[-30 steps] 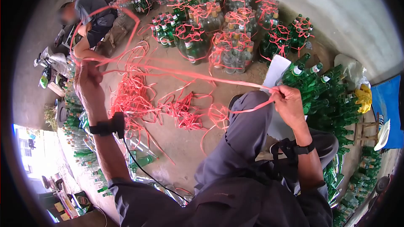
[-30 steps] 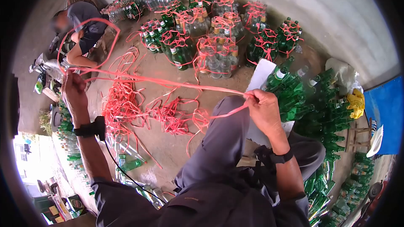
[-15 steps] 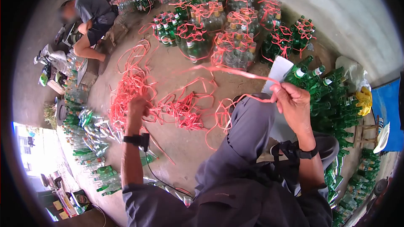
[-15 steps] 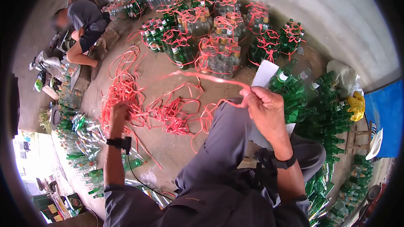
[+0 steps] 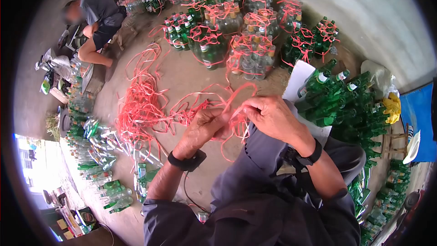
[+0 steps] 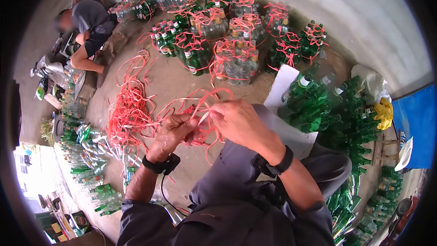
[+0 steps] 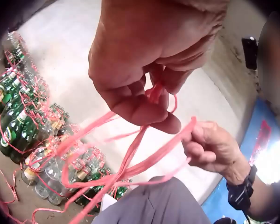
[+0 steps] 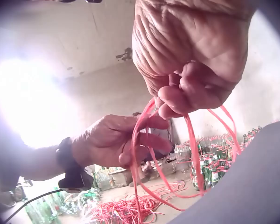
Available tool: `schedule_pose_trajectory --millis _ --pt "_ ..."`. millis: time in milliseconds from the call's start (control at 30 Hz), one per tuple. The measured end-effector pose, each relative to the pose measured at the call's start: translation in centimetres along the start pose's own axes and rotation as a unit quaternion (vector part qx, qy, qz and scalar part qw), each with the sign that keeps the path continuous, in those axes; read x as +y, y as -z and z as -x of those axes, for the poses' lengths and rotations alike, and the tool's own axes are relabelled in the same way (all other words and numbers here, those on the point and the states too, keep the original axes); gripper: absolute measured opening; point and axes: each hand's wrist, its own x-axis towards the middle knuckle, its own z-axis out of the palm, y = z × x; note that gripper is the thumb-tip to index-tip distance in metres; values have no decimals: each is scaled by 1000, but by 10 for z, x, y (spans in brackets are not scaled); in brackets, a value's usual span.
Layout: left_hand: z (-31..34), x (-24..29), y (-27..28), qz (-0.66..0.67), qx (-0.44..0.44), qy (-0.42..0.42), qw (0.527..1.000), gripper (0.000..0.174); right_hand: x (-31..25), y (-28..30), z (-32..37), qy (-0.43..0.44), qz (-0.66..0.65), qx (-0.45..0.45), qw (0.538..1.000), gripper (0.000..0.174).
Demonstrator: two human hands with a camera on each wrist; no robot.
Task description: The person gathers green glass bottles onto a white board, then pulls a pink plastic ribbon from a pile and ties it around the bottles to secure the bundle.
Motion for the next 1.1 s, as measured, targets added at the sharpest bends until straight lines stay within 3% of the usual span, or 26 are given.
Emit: schedule_pose_trajectory --millis 67,233,367,433,500,567,700,767,833,867,933,1000,1100 --pt "2 1 4 34 -5 16 999 28 0 2 -4 3 27 -6 1000 11" --pt "3 9 31 -136 103 -78 982 16 29 0 -8 23 127 38 991 11" --pt "12 38 75 -87 296 -130 942 14 57 20 -10 -17 198 70 978 11" --pt "20 59 103 -11 325 -185 928 16 63 28 -8 -2 175 90 980 9" --pt "28 77 132 -109 404 -185 889 18 62 36 -5 -44 76 110 990 10" --pt "29 85 159 -108 422 -229 871 19 62 42 -3 -51 98 102 989 12" --pt "27 83 199 46 498 -237 833 20 70 40 1 -108 99 88 985 11" --pt "26 68 192 -18 495 -182 849 22 73 33 2 -118 115 86 983 11" --pt "18 44 161 -78 375 -172 907 26 78 19 3 -2 74 95 993 13" --pt "11 24 153 -59 286 -170 941 29 66 17 1 5 110 53 993 13" --pt "-1 14 91 -60 205 -113 970 24 57 5 -2 28 136 22 990 13" --pt "-17 -12 52 -64 116 -41 990 26 49 -6 -3 63 161 -30 984 13" --pt "-29 -20 0 -30 57 -20 998 23 45 -19 -4 66 190 -41 979 13"
